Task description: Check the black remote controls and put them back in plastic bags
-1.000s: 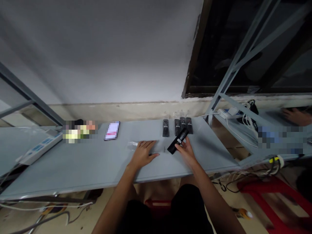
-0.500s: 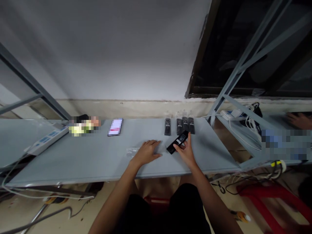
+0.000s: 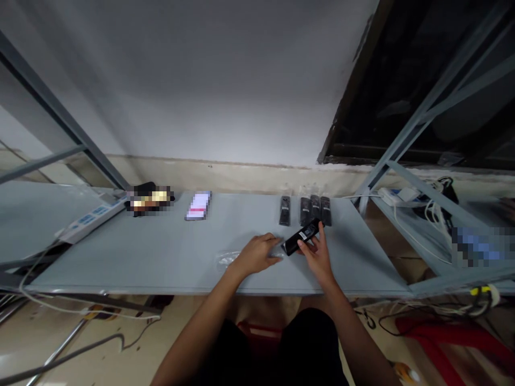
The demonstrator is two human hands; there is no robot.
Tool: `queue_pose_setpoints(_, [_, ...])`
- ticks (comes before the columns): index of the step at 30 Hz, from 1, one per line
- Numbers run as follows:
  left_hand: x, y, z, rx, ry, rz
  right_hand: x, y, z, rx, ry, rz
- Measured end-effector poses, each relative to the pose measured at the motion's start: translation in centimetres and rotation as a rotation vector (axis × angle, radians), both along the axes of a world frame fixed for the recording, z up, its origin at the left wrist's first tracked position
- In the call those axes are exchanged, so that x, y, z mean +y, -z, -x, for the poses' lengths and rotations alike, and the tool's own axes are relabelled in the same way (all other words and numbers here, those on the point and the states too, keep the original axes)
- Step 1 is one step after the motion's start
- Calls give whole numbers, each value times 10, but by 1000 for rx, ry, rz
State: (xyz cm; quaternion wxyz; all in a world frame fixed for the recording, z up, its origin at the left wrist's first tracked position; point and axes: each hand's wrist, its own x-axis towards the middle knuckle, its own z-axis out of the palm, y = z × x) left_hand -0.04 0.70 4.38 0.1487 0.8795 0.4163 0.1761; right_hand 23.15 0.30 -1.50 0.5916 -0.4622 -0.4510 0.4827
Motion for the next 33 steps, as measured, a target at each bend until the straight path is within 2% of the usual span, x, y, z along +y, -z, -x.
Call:
queue_pose_setpoints(7, [0,3,-12,-8,-16,-6,-4,-5,1,-15,21,-38])
queue_pose_setpoints(14, [5,-9,-21,-20,-72,7,0,-11,3,-39,43,-5])
queue_pose_setpoints(18, [17,-15,-26,-12,-152,-5,18,-21,11,-99,0,-28])
queue_pose_setpoints(23, [33,-23,-34,-71,-256,42,55,-35,22,-160,-112,-71])
queue_pose_setpoints(26, [44,-27,-28,-235,-181,139,76,-39,16,-148,-177,-52])
queue_pose_setpoints(28, [52,-27,-20,-368,-112,257,87,-38,9,-143,-211,-37])
queue_pose_setpoints(31, [65,-17,-8,-568,-60,505,96,-31,0,-98,-267,11])
queue_pose_setpoints(33, [72,-4,-4,-686,-91,669,97,-25,-2,-69,-298,47])
